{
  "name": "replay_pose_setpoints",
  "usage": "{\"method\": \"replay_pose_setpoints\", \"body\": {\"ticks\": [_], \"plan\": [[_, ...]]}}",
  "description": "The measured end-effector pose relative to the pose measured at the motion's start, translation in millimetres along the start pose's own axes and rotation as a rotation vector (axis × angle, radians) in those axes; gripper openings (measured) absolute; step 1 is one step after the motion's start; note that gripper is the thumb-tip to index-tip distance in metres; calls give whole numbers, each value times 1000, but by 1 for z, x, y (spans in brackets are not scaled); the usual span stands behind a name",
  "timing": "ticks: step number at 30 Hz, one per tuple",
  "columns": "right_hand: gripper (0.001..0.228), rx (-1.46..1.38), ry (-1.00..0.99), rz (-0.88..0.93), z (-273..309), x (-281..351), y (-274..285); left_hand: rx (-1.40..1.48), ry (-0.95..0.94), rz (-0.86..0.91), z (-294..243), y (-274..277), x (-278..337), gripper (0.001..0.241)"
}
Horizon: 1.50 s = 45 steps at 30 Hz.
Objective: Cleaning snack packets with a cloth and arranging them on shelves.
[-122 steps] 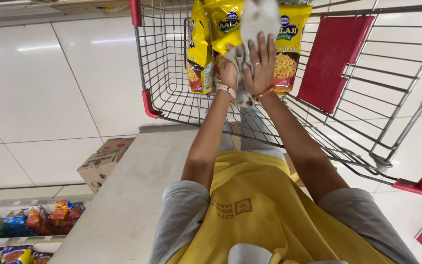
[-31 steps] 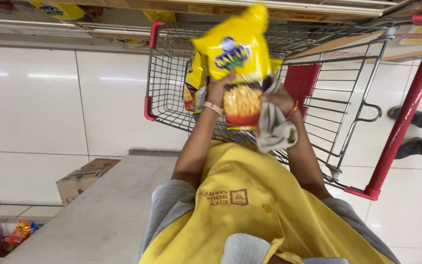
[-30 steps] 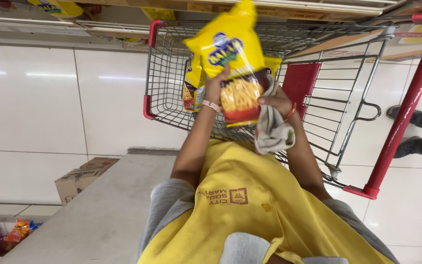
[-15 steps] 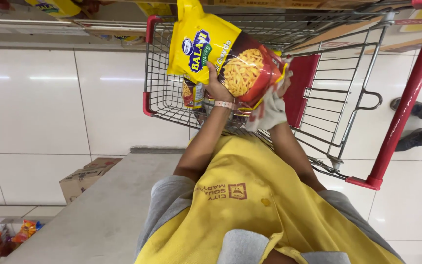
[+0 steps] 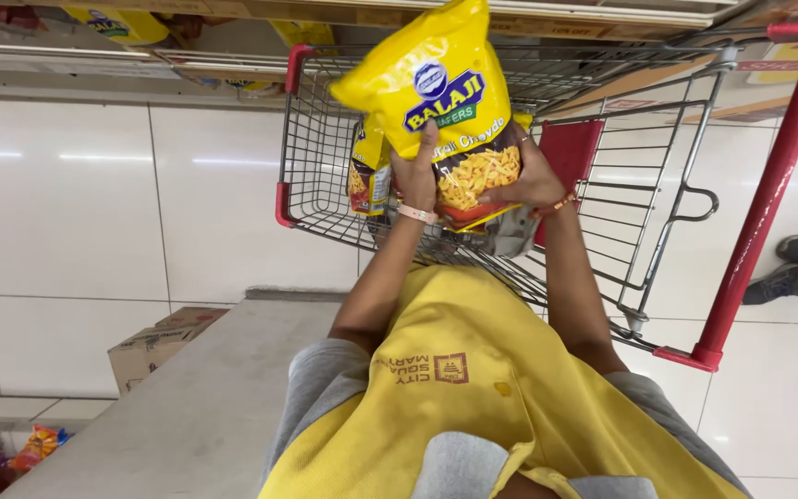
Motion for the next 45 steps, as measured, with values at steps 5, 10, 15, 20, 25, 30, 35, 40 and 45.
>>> {"method": "replay_pose_setpoints", "body": {"ticks": [5, 10, 15, 20, 25, 30, 35, 40, 45], "plan": [[95, -103, -50, -197, -32, 10, 10, -106, 44, 138, -8, -10, -57, 45], [87, -111, -52, -273, -14, 13, 0, -448, -201, -105, 61, 81, -147, 33], [84, -99, -20, -326, -3, 20, 6, -245, 7, 4, -23, 26, -82, 62], [89, -187, 135, -423, 3, 23, 19, -325, 22, 715, 3, -22, 39, 146], [107, -50, 27, -270, -2, 25, 11, -379, 44, 686, -16, -16, 46, 143], [109, 116, -10, -307, -31, 35, 9, -500, -81, 748, -25, -14, 45, 141], [88, -62, 41, -409, -46, 39, 16, -597, -245, 798, -52, -33, 45, 128], [82, 31, 194, -431, 28, 37, 15, -681, -426, 866, -95, -77, 31, 126], [78, 115, 411, -411, 103, 31, 16, -792, -602, 901, -141, -127, 18, 123]]}}
Point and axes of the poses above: each hand's wrist, its own x-axis away from the middle knuckle, its own y-axis out of the back of the hand, z = x × y, the point moved 9 cm from there along -x, towards the middle knuckle, and after that the axes turned 5 degrees about -y, right-handed, at the moved point
